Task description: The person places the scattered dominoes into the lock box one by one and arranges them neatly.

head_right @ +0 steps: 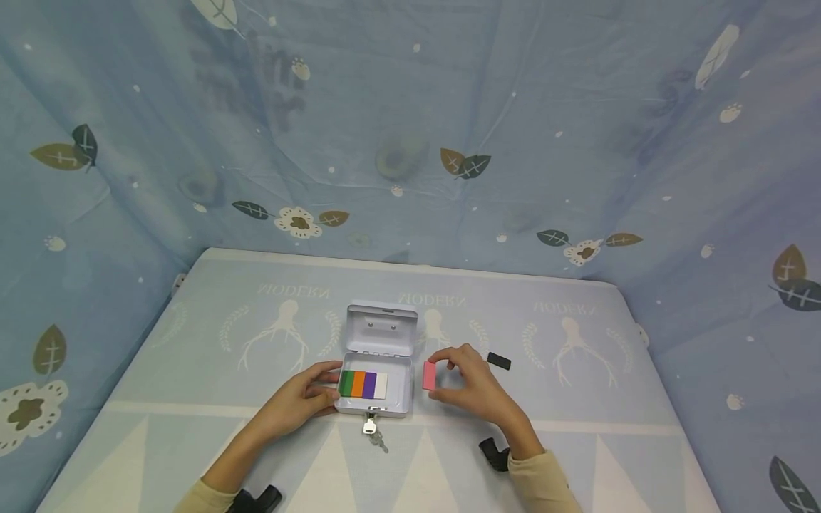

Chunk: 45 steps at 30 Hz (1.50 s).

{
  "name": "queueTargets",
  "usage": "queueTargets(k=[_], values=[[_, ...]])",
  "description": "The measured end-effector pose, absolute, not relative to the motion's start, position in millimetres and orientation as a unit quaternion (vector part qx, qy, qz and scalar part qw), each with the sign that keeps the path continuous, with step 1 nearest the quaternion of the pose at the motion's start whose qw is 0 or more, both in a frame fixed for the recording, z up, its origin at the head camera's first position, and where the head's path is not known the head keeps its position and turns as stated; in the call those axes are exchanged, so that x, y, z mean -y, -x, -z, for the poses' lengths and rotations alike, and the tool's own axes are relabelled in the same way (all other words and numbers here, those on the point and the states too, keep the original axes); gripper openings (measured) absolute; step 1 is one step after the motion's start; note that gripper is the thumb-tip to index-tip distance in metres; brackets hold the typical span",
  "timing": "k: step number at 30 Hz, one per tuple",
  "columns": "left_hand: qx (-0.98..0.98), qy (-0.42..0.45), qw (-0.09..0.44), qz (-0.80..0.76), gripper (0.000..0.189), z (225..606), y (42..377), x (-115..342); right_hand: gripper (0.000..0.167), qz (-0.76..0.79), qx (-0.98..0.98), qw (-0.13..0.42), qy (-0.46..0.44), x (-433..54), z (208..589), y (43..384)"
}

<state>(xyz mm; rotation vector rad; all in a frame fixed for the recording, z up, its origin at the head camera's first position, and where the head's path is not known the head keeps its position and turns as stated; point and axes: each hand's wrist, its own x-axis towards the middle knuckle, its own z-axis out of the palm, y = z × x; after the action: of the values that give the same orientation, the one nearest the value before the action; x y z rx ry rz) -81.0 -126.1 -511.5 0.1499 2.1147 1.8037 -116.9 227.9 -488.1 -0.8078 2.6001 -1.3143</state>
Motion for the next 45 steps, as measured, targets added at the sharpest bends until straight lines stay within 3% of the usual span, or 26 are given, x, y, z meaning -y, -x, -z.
queueTargets(k=[28,45], values=[[-0.738,-0.045,0.184,-0.648,0.059,508.0,78.1,127.1,0.047,0.435,-0.875,0.123,0.173,-161.7,509.1,114.5],[-0.74,-0.038,0.185,-0.646,0.059,509.4,79.7,125.3,0.046,0.303,-0.933,0.101,0.167,-145.6,502.7,118.6]])
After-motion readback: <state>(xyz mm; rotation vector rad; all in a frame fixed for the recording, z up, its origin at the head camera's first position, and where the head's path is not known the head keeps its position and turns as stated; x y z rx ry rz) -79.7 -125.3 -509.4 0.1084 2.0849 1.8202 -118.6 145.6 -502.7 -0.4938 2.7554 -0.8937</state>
